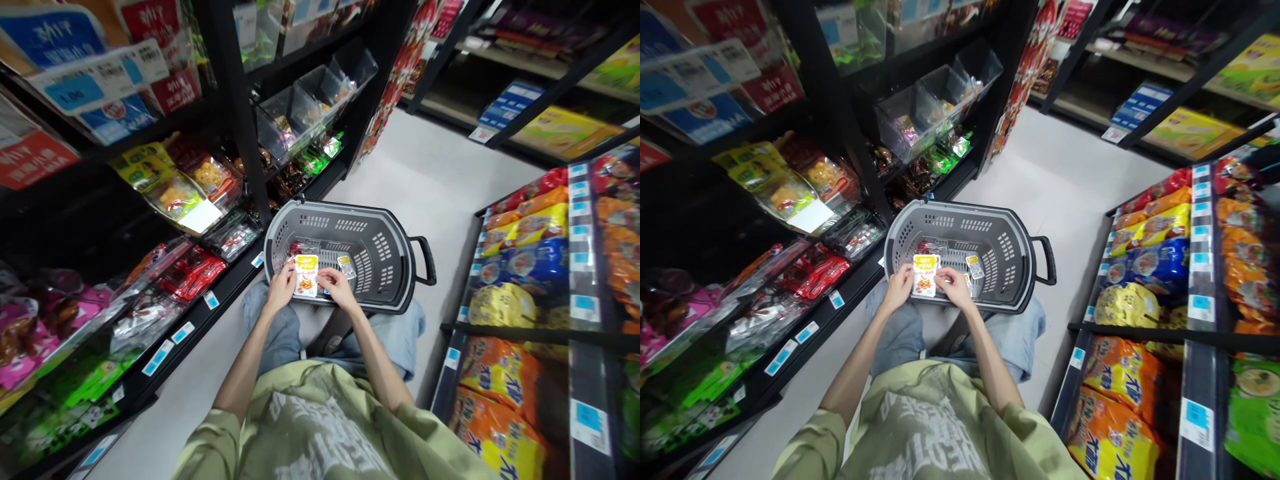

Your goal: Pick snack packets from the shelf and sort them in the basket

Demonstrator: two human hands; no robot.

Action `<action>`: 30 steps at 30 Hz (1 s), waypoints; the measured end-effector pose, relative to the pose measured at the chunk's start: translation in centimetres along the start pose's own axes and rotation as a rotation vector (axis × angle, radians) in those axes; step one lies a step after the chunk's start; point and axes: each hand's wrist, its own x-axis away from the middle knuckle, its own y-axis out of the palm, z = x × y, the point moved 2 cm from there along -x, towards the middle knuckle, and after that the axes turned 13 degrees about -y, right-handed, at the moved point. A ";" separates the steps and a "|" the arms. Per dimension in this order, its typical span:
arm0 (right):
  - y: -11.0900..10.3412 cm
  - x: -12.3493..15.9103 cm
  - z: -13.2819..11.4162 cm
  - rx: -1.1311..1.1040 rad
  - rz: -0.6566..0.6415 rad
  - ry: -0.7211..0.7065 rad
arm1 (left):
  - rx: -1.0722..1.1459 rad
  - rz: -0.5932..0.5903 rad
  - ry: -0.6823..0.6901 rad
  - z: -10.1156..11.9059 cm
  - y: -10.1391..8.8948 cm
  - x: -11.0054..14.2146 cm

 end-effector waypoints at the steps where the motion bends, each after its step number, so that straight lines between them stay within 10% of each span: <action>1: 0.0 0.0 0.0 -0.006 0.000 0.000 | -0.001 -0.001 -0.003 0.0 0.0 0.0; 30: 0.0 0.0 0.0 -0.032 0.008 -0.006 | 0.044 -0.001 0.001 0.0 0.0 0.1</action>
